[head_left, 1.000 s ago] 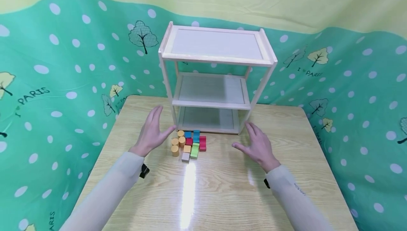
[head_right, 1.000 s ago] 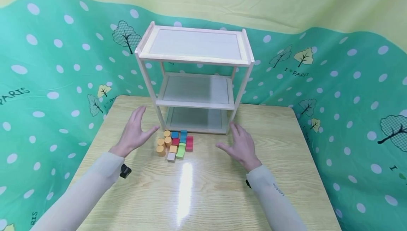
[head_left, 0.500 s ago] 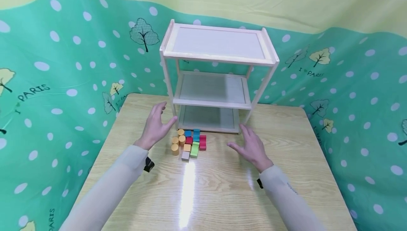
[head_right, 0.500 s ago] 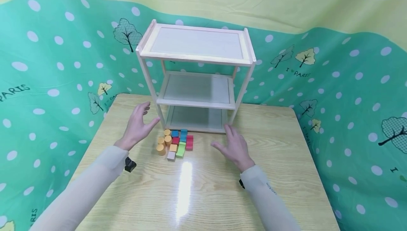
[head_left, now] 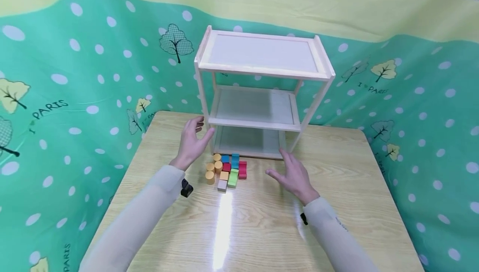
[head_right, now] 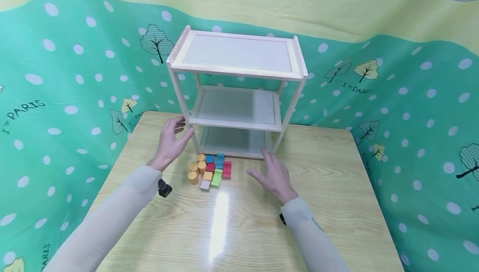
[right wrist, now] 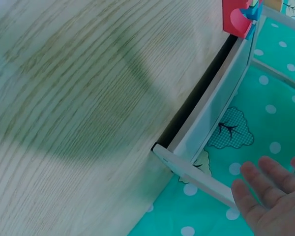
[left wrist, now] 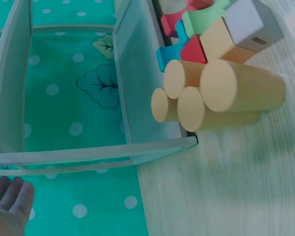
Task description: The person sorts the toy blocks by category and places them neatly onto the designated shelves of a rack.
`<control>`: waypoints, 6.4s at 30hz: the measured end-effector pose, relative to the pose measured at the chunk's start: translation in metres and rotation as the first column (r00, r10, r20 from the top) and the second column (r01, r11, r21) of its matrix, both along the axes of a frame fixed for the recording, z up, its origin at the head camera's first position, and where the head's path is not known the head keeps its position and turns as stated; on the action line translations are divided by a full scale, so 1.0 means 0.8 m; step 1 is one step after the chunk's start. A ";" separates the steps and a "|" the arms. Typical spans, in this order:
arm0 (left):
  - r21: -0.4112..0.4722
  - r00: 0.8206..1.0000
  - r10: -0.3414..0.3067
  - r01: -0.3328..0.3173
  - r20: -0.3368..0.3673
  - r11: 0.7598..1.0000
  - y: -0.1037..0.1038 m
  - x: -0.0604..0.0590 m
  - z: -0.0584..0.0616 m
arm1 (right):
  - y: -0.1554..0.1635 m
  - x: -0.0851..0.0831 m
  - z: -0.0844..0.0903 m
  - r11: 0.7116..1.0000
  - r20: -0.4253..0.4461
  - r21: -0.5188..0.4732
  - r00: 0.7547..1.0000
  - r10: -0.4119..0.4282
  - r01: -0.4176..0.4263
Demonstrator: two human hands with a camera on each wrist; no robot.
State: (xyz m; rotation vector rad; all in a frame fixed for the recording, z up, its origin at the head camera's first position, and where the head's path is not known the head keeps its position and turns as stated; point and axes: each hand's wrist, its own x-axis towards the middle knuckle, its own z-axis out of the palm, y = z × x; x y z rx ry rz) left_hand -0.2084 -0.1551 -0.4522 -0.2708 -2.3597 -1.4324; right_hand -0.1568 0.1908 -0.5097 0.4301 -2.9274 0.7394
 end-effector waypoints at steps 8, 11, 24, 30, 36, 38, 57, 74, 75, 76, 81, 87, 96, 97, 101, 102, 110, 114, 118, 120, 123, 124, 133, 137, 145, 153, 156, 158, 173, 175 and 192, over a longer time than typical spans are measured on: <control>0.072 1.000 0.024 -0.025 0.011 0.997 0.009 -0.007 0.003 | -0.007 -0.002 -0.001 1.000 -0.008 -0.014 1.000 0.026 -0.026; 0.095 0.999 0.022 -0.024 0.028 0.995 0.013 -0.010 0.002 | -0.010 -0.001 -0.002 1.000 -0.001 -0.020 1.000 0.023 -0.023; 0.162 0.997 0.069 -0.072 0.024 0.984 0.021 -0.022 0.002 | -0.028 -0.001 -0.011 0.997 0.025 -0.075 0.999 0.025 -0.023; 0.188 0.995 0.101 -0.102 0.010 0.977 0.025 -0.027 0.000 | -0.034 -0.003 -0.015 0.997 0.032 -0.077 0.999 0.031 -0.029; 0.216 0.992 0.122 -0.122 0.011 0.969 0.027 -0.028 0.000 | -0.039 -0.005 -0.020 0.996 0.036 -0.080 0.999 0.032 -0.029; 0.215 0.991 0.134 -0.134 0.015 0.967 0.027 -0.029 -0.001 | -0.041 -0.005 -0.021 0.996 0.035 -0.079 0.999 0.031 -0.028; 0.219 0.985 0.145 -0.162 0.089 0.962 0.028 -0.029 -0.003 | -0.057 -0.006 -0.041 0.992 0.149 -0.122 0.989 0.003 0.016; 0.201 0.990 0.111 -0.125 0.082 0.972 0.025 -0.030 -0.008 | -0.086 -0.017 -0.063 0.970 0.265 -0.243 0.963 0.049 0.018; 0.201 0.991 0.111 -0.125 0.080 0.972 0.024 -0.031 -0.009 | -0.088 -0.017 -0.064 0.970 0.268 -0.243 0.962 0.052 0.015; 0.201 0.991 0.112 -0.126 0.077 0.972 0.024 -0.031 -0.009 | -0.089 -0.018 -0.065 0.972 0.271 -0.236 0.961 0.052 0.014; 0.194 0.991 0.118 -0.127 0.060 0.973 0.025 -0.030 -0.010 | -0.096 -0.017 -0.067 0.972 0.296 -0.234 0.954 0.055 0.017; 0.193 0.991 0.122 -0.130 0.053 0.973 0.025 -0.030 -0.009 | -0.101 -0.021 -0.074 0.978 0.321 -0.205 0.946 0.042 0.026; 0.194 0.991 0.120 -0.130 0.065 0.972 0.024 -0.029 -0.010 | -0.116 -0.027 -0.073 0.988 0.345 -0.150 0.938 0.020 0.034; 0.195 0.991 0.118 -0.128 0.062 0.972 0.024 -0.029 -0.011 | -0.117 -0.028 -0.072 0.989 0.347 -0.141 0.938 0.016 0.036; 0.202 0.991 0.118 -0.127 0.058 0.971 0.025 -0.030 -0.011 | -0.120 -0.028 -0.071 0.992 0.350 -0.117 0.937 0.005 0.038; 0.206 0.991 0.118 -0.128 0.058 0.970 0.025 -0.030 -0.012 | -0.120 -0.029 -0.071 0.993 0.348 -0.114 0.938 0.008 0.034; 0.212 0.991 0.122 -0.131 0.055 0.968 0.025 -0.029 -0.009 | -0.122 -0.031 -0.072 0.996 0.339 -0.089 0.940 0.030 0.000; 0.212 0.989 0.130 -0.141 0.067 0.967 0.024 -0.026 -0.009 | -0.125 -0.029 -0.074 0.998 0.344 -0.046 0.938 0.048 -0.034; 0.224 0.989 0.132 -0.143 0.065 0.964 0.024 -0.027 -0.010 | -0.125 -0.028 -0.073 0.998 0.327 -0.035 0.943 0.056 -0.047; 0.229 0.991 0.123 -0.134 0.058 0.964 0.025 -0.029 -0.010 | -0.125 -0.028 -0.071 0.999 0.311 -0.040 0.949 0.047 -0.037; 0.233 0.993 0.110 -0.119 0.051 0.965 0.027 -0.031 -0.011 | -0.123 -0.028 -0.070 0.999 0.291 -0.036 0.956 0.035 -0.026; 0.234 0.993 0.110 -0.119 0.053 0.965 0.027 -0.032 -0.011 | -0.122 -0.028 -0.070 0.999 0.289 -0.035 0.957 0.037 -0.028; 0.242 0.991 0.124 -0.134 0.059 0.961 0.023 -0.030 -0.009 | -0.121 -0.032 -0.070 0.999 0.309 -0.020 0.950 0.051 -0.047; 0.230 0.990 0.131 -0.142 0.059 0.963 0.022 -0.030 -0.009 | -0.123 -0.031 -0.071 0.998 0.312 -0.051 0.949 0.046 -0.032; 0.260 0.991 0.115 -0.129 0.070 0.957 0.027 -0.023 -0.006 | -0.126 -0.024 -0.071 0.998 0.312 -0.055 0.950 -0.014 0.032; 0.266 0.992 0.109 -0.122 0.064 0.956 0.027 -0.027 -0.009 | -0.120 -0.023 -0.074 0.999 0.250 -0.043 0.968 0.026 -0.015; 0.262 0.992 0.114 -0.126 0.061 0.957 0.027 -0.026 -0.009 | -0.118 -0.022 -0.076 0.999 0.234 -0.038 0.972 0.033 -0.025; 0.258 0.992 0.117 -0.127 0.052 0.958 0.027 -0.026 -0.009 | -0.117 -0.022 -0.077 0.999 0.225 -0.034 0.974 0.034 -0.027; 0.252 0.991 0.126 -0.132 0.040 0.959 0.028 -0.028 -0.011 | -0.107 -0.021 -0.085 0.999 0.149 -0.005 0.988 0.040 -0.039; 0.252 0.992 0.124 -0.130 0.039 0.959 0.028 -0.029 -0.012 | -0.105 -0.021 -0.087 0.999 0.142 -0.005 0.989 0.044 -0.043; 0.242 0.993 0.117 -0.120 0.026 0.963 0.037 -0.003 0.027 | -0.097 -0.023 -0.088 0.996 0.135 -0.007 0.987 0.089 -0.089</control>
